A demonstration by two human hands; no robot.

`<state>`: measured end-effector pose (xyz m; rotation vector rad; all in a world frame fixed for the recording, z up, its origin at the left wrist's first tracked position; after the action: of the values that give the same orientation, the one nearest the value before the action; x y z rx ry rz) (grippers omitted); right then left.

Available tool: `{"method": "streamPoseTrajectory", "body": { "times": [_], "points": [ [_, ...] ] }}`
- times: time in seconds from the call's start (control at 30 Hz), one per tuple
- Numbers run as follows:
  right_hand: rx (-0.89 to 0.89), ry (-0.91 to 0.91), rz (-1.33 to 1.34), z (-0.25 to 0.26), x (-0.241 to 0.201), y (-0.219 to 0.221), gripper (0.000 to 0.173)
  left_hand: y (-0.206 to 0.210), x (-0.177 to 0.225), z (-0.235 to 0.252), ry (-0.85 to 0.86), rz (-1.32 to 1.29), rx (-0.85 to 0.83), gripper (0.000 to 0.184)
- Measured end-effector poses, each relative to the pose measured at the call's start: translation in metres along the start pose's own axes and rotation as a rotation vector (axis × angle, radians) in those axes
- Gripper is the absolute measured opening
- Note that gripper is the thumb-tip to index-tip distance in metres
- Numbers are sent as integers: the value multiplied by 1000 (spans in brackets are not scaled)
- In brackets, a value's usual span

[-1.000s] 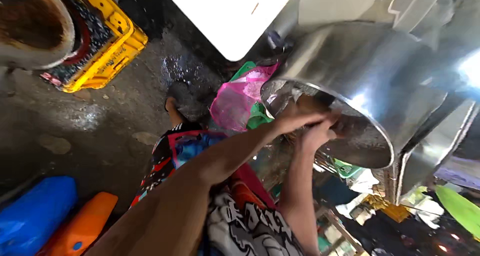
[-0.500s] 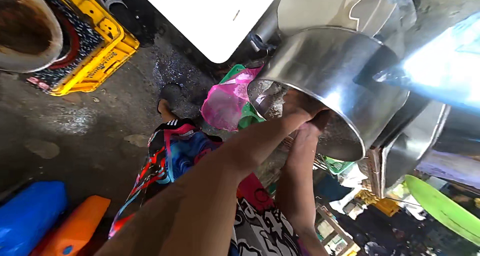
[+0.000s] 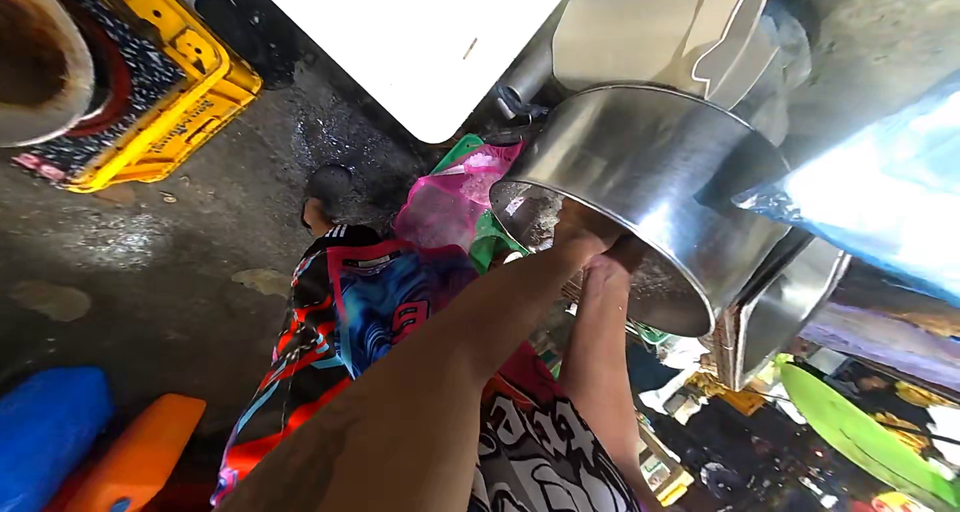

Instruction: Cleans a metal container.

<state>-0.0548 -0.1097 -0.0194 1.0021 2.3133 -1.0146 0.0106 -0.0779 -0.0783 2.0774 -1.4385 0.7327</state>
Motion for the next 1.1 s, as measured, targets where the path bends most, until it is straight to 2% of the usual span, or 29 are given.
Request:
{"method": "streamPoseTrajectory", "body": {
  "times": [0.07, 0.13, 0.2, 0.33, 0.43, 0.5, 0.57, 0.6, 0.67, 0.7, 0.73, 0.77, 0.8, 0.83, 0.87, 0.9, 0.97, 1.03, 1.1],
  "points": [
    [21, -149, 204, 28, 16, -8, 19, -7, -5, -6, -32, -133, 44, 81],
    [-5, -216, 285, 38, 19, -5, 24, -15, -9, -11, -50, -269, 83, 92],
    [5, -232, 321, 39, 20, -2, 30, -14, -9, -8, -33, -231, 74, 94],
    [69, -195, 392, 44, 27, -5, 26, -21, -3, -11, 82, -133, 77, 70],
    [74, -212, 427, 48, 27, 0, 23, -25, -4, -9, 128, -158, 121, 67],
    [78, -257, 400, 51, 28, -2, 20, -21, -9, -3, 290, -186, 237, 60],
    [92, -306, 317, 48, 23, 0, 18, -19, -16, 2, 595, -272, 430, 45],
    [100, -339, 263, 42, 20, 2, 16, -23, -15, -3, 559, -361, 342, 39],
    [115, -437, 223, 33, 20, 3, 25, -17, -25, -7, 340, -597, 110, 36],
    [139, -505, 236, 27, 28, -1, 31, -7, -38, -11, 278, -697, 52, 45],
    [175, -589, 236, 23, 40, -8, 47, -1, -50, -16, 298, -745, 33, 62],
    [148, -691, 201, 17, 55, -13, 73, 0, -61, -22, 389, -744, 45, 82],
    [129, -787, 151, 6, 69, -17, 90, 1, -71, -28, 491, -691, 73, 96],
    [125, -884, 146, -1, 75, -16, 94, -1, -78, -30, 562, -626, 110, 101],
    [124, -959, 169, -5, 75, -14, 91, -6, -83, -28, 600, -541, 146, 99],
    [116, -961, 213, -5, 74, -13, 88, -9, -85, -25, 609, -494, 164, 92],
    [80, -763, 405, 8, 66, -10, 75, -12, -71, -17, 568, -434, 182, 72],
    [106, -630, 571, 32, 47, -5, 48, -21, -40, -5, 483, -286, 212, 64],
    [101, -550, 592, 38, 30, -2, 21, -24, -9, -10, 432, -173, 147, 52]
  ]
}}
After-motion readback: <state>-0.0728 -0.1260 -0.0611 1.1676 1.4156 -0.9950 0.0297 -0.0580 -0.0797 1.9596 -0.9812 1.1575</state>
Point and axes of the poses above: each hand's wrist, its own z-axis towards the middle knuckle, its own y-axis out of the palm, x = y × z, the point moved 8 cm from there along z, towards the middle knuckle, and after that the axes turned 3 degrees about -x, right-handed, at the moved point
